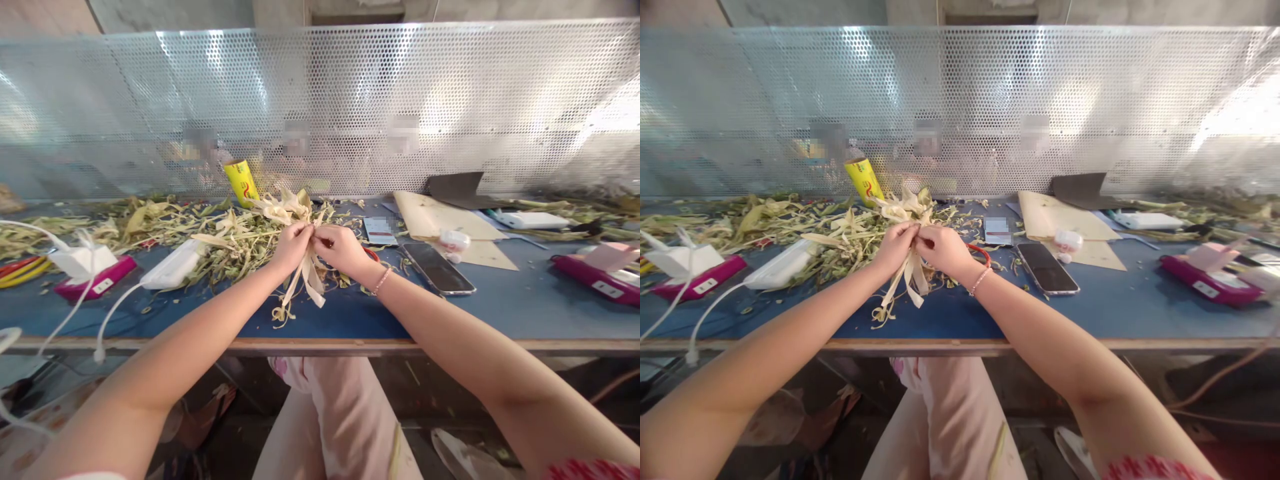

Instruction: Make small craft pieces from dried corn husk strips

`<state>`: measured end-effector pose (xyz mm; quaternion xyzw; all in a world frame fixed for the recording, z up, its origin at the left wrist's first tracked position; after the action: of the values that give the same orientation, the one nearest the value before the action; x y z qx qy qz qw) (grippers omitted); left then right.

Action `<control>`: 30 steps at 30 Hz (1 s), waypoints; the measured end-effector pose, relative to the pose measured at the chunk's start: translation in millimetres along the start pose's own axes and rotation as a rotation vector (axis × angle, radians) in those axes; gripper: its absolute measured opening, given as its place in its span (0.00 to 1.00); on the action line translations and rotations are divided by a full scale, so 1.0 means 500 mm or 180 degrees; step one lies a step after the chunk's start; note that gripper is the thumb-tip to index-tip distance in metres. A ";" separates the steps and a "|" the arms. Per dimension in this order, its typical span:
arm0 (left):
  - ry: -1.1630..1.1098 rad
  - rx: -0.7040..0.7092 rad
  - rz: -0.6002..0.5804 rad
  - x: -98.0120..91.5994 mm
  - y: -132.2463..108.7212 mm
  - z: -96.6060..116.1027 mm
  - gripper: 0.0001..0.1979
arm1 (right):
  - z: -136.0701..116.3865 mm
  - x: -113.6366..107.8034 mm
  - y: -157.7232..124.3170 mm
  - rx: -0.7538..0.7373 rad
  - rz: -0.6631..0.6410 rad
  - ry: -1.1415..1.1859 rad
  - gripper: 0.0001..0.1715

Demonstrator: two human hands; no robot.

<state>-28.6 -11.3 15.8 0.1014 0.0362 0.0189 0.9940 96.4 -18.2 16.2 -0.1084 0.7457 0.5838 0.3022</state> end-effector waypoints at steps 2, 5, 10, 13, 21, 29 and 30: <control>0.0212 0.0025 -0.0001 -0.004 0.001 0.004 0.15 | 0.001 0.001 -0.001 -0.0008 0.0062 0.0037 0.13; 0.0372 0.0036 -0.0061 -0.007 0.001 0.007 0.14 | 0.003 0.001 -0.002 -0.0003 0.0083 0.0078 0.12; 0.0420 0.0231 -0.0082 -0.007 0.000 0.013 0.14 | 0.006 -0.003 0.002 0.0076 -0.0081 0.0151 0.13; 0.0562 0.0321 -0.0049 -0.004 0.000 0.014 0.14 | 0.011 -0.003 0.004 0.0062 -0.0192 0.0270 0.14; 0.0857 0.0359 0.0141 0.001 0.002 0.008 0.12 | 0.010 0.002 0.003 0.0106 -0.0163 0.0384 0.13; 0.0957 0.0303 0.0016 0.007 -0.001 0.000 0.12 | 0.006 -0.011 0.001 0.0068 -0.0227 0.0830 0.14; 0.0879 0.0275 -0.0068 0.006 0.000 0.001 0.13 | 0.007 -0.013 0.001 0.0136 -0.0214 0.1008 0.14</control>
<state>-25.8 -11.2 16.3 0.1402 0.1745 0.0205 0.9744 102.6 -16.3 19.9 -0.2176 0.7922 0.5330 0.2025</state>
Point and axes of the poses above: each hand's wrist, its own y-axis towards the middle knuckle, its own x-axis out of the palm, z = x × y, the point moved 1 cm from there along y, towards the middle knuckle, and after that the axes turned 15 degrees about -x, right-handed, at the moved point
